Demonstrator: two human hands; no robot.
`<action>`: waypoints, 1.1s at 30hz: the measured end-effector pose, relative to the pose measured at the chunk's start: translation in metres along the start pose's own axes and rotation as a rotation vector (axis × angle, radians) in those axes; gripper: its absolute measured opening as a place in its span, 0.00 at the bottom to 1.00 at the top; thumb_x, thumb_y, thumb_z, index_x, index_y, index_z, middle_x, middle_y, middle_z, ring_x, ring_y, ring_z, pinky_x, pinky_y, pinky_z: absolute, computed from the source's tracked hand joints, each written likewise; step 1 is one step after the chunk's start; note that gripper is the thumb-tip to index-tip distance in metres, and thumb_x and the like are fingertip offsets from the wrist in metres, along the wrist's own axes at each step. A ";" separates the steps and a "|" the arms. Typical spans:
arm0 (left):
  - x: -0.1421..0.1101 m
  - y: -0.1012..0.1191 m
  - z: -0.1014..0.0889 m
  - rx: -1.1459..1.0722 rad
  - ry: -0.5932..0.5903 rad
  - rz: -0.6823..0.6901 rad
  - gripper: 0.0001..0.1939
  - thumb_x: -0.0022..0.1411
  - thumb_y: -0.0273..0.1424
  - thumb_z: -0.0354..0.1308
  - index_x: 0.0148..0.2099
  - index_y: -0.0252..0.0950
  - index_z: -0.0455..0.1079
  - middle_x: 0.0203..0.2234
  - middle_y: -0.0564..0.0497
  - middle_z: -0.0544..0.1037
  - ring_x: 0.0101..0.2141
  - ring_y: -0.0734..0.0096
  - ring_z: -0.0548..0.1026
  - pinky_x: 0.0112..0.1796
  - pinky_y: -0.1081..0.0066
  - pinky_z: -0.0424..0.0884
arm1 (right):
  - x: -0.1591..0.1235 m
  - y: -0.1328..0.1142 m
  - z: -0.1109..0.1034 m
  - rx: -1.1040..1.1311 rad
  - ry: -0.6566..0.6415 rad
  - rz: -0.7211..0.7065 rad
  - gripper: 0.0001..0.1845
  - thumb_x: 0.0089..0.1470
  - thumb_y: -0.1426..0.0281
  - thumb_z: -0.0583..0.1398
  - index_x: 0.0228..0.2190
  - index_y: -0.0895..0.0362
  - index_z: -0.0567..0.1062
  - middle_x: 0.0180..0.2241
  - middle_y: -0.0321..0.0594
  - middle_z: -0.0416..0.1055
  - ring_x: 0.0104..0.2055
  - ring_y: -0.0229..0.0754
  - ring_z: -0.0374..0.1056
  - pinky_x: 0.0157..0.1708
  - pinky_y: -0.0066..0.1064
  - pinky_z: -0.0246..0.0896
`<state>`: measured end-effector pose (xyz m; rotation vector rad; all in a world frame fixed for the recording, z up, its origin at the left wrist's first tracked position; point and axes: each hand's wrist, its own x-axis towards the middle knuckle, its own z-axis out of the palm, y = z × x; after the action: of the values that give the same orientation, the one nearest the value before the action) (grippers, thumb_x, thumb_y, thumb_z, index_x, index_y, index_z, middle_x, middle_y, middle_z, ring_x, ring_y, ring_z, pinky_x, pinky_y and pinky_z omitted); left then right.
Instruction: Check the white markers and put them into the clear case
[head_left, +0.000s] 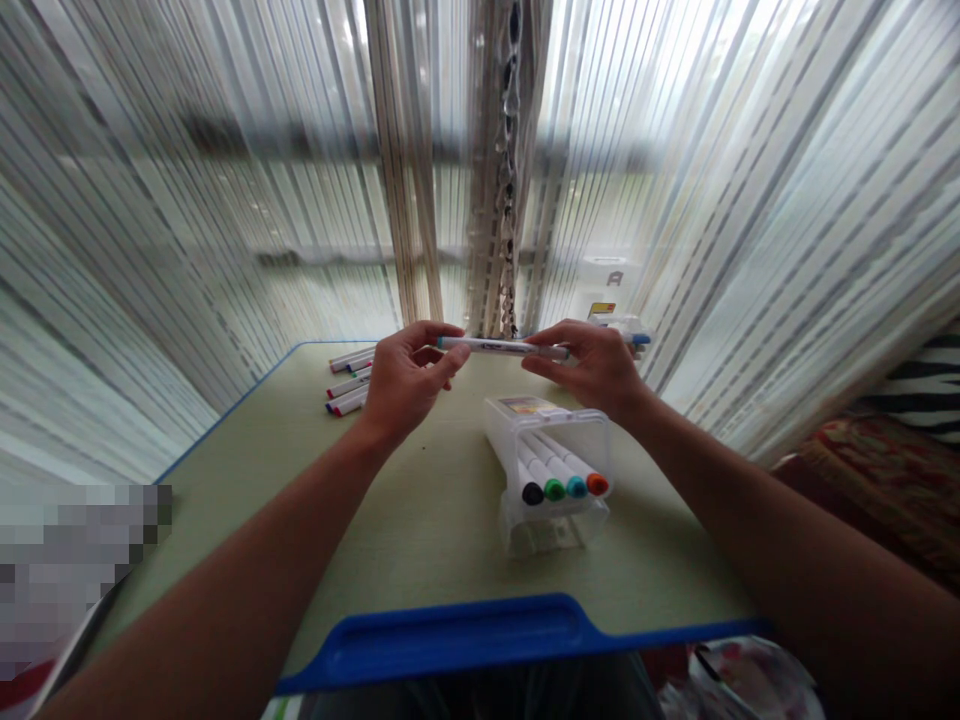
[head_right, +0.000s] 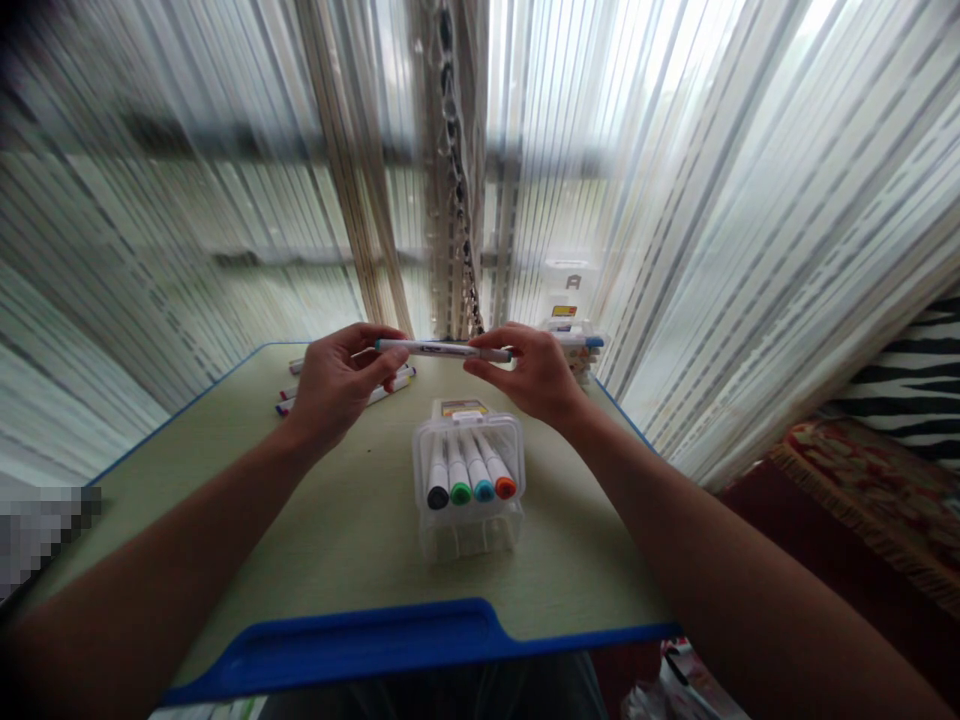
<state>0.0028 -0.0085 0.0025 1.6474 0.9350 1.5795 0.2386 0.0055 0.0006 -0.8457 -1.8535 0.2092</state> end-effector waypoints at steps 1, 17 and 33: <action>0.000 -0.001 -0.001 0.020 -0.005 0.005 0.14 0.52 0.32 0.71 0.41 0.32 0.78 0.27 0.51 0.78 0.23 0.78 0.72 0.22 0.77 0.70 | 0.000 0.000 0.000 0.019 0.008 0.009 0.11 0.48 0.66 0.71 0.35 0.56 0.83 0.32 0.40 0.81 0.34 0.42 0.74 0.33 0.34 0.66; -0.004 -0.008 -0.001 0.499 -0.161 0.368 0.11 0.60 0.32 0.67 0.45 0.36 0.81 0.38 0.47 0.84 0.39 0.64 0.81 0.44 0.65 0.75 | 0.001 -0.009 0.003 0.359 -0.035 0.214 0.18 0.38 0.64 0.76 0.33 0.56 0.84 0.29 0.39 0.81 0.29 0.39 0.75 0.29 0.30 0.71; -0.007 -0.015 0.003 0.622 -0.162 0.401 0.06 0.60 0.27 0.66 0.41 0.37 0.79 0.34 0.50 0.83 0.37 0.65 0.79 0.42 0.65 0.71 | -0.002 -0.024 0.005 0.697 -0.159 0.304 0.17 0.38 0.71 0.77 0.34 0.53 0.85 0.29 0.36 0.81 0.29 0.35 0.73 0.30 0.26 0.71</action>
<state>0.0053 -0.0071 -0.0139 2.4843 1.1312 1.4453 0.2237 -0.0123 0.0085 -0.6150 -1.6098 1.0697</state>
